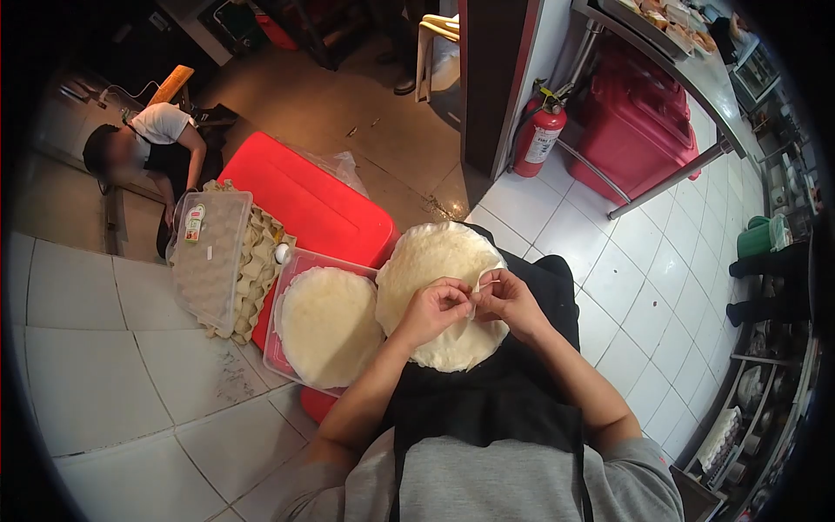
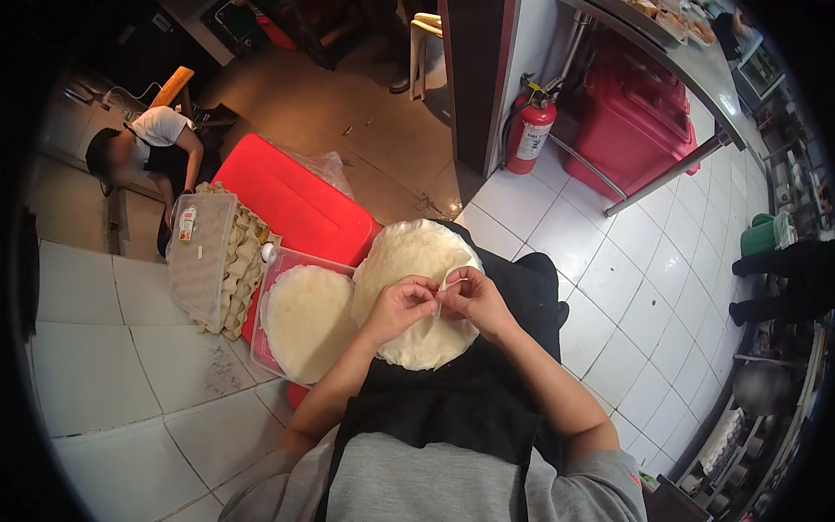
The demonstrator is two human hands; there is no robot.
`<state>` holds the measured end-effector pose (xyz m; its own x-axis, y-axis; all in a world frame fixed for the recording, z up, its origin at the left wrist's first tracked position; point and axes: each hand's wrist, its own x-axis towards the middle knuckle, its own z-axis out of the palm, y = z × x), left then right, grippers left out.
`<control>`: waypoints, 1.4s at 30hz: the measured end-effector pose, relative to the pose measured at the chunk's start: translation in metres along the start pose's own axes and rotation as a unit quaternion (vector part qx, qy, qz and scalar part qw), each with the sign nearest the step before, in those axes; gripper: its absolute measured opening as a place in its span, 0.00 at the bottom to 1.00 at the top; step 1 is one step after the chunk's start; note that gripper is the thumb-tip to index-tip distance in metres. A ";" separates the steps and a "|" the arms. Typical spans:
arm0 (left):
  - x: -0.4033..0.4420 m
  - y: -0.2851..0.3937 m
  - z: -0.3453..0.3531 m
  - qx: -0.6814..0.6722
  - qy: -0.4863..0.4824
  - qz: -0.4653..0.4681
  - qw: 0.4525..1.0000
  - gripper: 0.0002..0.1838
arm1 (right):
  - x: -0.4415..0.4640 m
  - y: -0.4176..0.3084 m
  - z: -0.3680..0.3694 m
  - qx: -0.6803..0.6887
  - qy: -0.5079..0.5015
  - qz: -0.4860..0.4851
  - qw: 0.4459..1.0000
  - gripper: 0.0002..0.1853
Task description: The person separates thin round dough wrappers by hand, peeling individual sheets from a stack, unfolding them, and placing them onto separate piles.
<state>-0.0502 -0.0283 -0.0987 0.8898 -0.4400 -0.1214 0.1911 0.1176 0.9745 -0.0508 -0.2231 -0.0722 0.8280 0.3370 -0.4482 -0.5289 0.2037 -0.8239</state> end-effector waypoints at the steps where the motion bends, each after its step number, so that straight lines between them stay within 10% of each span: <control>1: 0.001 -0.001 -0.001 0.006 0.007 0.001 1.000 0.02 | -0.001 -0.002 0.001 -0.007 -0.003 0.006 1.000 0.12; 8: 0.002 -0.001 0.000 -0.090 0.065 -0.072 0.991 0.05 | 0.001 0.001 -0.004 -0.003 -0.014 -0.005 1.000 0.17; 16: 0.009 0.041 0.010 0.242 -0.009 -0.056 0.969 0.14 | 0.006 0.012 0.008 -0.047 -0.046 -0.196 0.978 0.17; 30: 0.007 0.064 -0.016 0.405 0.068 0.075 0.909 0.11 | -0.002 -0.007 0.010 -0.071 0.078 -0.121 0.987 0.14; 42: 0.024 0.071 0.005 0.248 0.068 0.027 0.966 0.13 | -0.012 -0.026 0.030 -0.323 -0.036 -0.290 0.900 0.12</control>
<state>-0.0169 -0.0348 -0.0319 0.9455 -0.3201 -0.0588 -0.0490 -0.3186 0.9466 -0.0528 -0.2048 -0.0344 0.9032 0.4103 0.1265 0.2264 -0.2047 -0.9523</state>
